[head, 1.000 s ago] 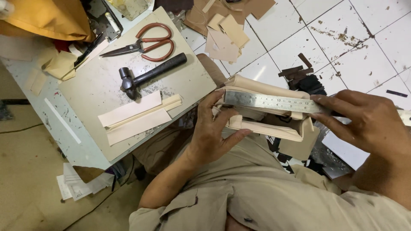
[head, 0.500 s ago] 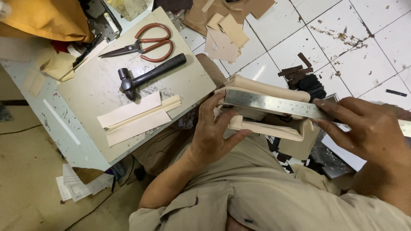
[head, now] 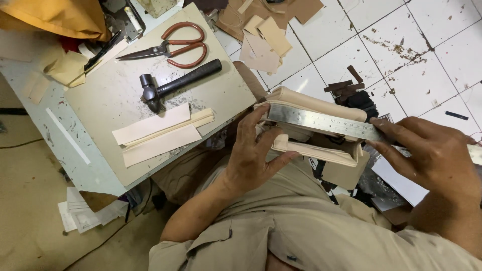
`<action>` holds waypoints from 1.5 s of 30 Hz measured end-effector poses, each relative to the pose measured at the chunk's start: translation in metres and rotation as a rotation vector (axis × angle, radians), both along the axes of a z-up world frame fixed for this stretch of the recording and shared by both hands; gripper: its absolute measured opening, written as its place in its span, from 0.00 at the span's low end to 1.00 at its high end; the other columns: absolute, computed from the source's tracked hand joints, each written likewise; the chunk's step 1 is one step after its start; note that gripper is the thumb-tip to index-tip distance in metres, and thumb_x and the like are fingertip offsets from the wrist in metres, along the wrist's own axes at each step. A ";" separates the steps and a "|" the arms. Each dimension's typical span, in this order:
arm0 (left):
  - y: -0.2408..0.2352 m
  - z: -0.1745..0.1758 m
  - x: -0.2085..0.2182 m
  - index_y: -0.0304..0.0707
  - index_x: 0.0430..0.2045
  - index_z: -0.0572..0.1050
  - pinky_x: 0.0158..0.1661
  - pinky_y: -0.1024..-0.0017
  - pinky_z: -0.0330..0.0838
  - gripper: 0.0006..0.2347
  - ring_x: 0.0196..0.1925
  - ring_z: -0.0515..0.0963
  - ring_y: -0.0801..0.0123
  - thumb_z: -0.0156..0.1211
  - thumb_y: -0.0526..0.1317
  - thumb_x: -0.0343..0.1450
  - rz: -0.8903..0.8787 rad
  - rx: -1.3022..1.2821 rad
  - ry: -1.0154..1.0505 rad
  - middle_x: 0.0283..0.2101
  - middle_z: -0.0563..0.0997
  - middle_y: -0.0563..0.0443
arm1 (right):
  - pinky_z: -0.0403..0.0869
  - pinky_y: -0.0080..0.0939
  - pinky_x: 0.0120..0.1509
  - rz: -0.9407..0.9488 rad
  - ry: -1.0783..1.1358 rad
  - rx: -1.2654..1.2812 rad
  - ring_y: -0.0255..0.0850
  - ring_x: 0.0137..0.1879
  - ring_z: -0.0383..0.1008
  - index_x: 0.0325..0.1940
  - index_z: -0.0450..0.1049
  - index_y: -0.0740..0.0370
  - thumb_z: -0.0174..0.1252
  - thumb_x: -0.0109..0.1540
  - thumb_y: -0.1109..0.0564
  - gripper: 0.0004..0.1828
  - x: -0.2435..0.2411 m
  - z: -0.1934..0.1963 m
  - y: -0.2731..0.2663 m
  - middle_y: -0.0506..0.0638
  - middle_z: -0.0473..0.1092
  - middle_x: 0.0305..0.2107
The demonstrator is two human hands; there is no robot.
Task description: The person measures and marks a strip of light-colored material with a ruler and pen, then cuts it with scissors. They apply glue to the strip and attach it to a white frame-like piece. The person then measures a light-colored handbag with the ruler and fits the prepared strip into a slot on the bag.
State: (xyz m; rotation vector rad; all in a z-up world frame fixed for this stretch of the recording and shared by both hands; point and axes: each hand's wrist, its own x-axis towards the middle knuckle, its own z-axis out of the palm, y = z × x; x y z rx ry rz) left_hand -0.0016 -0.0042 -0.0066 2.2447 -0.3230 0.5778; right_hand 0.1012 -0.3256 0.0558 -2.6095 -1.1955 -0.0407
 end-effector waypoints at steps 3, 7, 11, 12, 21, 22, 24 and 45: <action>0.001 0.002 0.000 0.31 0.42 0.77 0.67 0.49 0.71 0.17 0.69 0.65 0.44 0.66 0.50 0.74 -0.003 0.002 0.001 0.66 0.60 0.32 | 0.68 0.41 0.29 0.009 -0.104 -0.049 0.41 0.30 0.71 0.60 0.81 0.58 0.65 0.67 0.49 0.19 0.003 0.007 0.002 0.48 0.75 0.34; 0.000 0.004 0.001 0.29 0.41 0.76 0.67 0.48 0.71 0.17 0.69 0.64 0.43 0.66 0.49 0.73 -0.015 -0.016 -0.001 0.65 0.60 0.31 | 0.69 0.46 0.31 0.110 -0.139 -0.063 0.47 0.29 0.72 0.59 0.81 0.64 0.64 0.67 0.52 0.19 0.018 0.028 0.009 0.57 0.75 0.33; 0.001 0.003 0.000 0.27 0.43 0.76 0.63 0.52 0.74 0.17 0.68 0.65 0.44 0.67 0.48 0.74 -0.009 0.003 -0.045 0.64 0.59 0.32 | 0.75 0.45 0.39 0.097 -0.093 -0.197 0.49 0.38 0.77 0.65 0.77 0.66 0.61 0.65 0.53 0.25 0.020 0.055 0.019 0.59 0.75 0.40; 0.001 0.004 0.001 0.27 0.42 0.76 0.65 0.51 0.73 0.18 0.69 0.64 0.46 0.67 0.48 0.74 -0.013 -0.008 -0.038 0.64 0.58 0.33 | 0.75 0.47 0.42 0.121 -0.095 -0.164 0.51 0.40 0.76 0.66 0.76 0.67 0.60 0.66 0.53 0.25 0.023 0.051 0.015 0.60 0.74 0.41; 0.001 0.007 0.000 0.29 0.40 0.77 0.65 0.50 0.71 0.19 0.66 0.67 0.44 0.66 0.51 0.73 0.008 0.017 -0.014 0.62 0.62 0.31 | 0.76 0.47 0.49 0.140 -0.005 0.009 0.51 0.40 0.76 0.57 0.77 0.74 0.63 0.65 0.59 0.19 0.032 0.037 0.009 0.63 0.76 0.47; 0.001 0.007 0.000 0.29 0.39 0.76 0.65 0.50 0.72 0.19 0.65 0.68 0.44 0.65 0.51 0.73 0.012 0.014 -0.012 0.62 0.63 0.31 | 0.76 0.48 0.49 0.174 0.028 0.056 0.54 0.41 0.75 0.55 0.73 0.80 0.61 0.64 0.62 0.19 0.033 0.036 0.008 0.67 0.76 0.56; 0.001 0.007 0.000 0.29 0.39 0.76 0.64 0.49 0.72 0.18 0.66 0.69 0.43 0.65 0.51 0.73 0.004 0.016 -0.015 0.62 0.63 0.31 | 0.74 0.44 0.46 0.079 0.082 0.041 0.49 0.39 0.76 0.58 0.75 0.75 0.62 0.65 0.59 0.20 0.030 0.036 0.014 0.62 0.75 0.47; 0.000 0.022 -0.008 0.27 0.31 0.73 0.64 0.52 0.68 0.26 0.70 0.68 0.39 0.57 0.60 0.73 -0.008 0.191 -0.096 0.65 0.66 0.17 | 0.75 0.34 0.47 -0.164 0.554 0.316 0.36 0.40 0.76 0.48 0.75 0.69 0.69 0.58 0.60 0.17 0.018 -0.015 0.046 0.53 0.77 0.37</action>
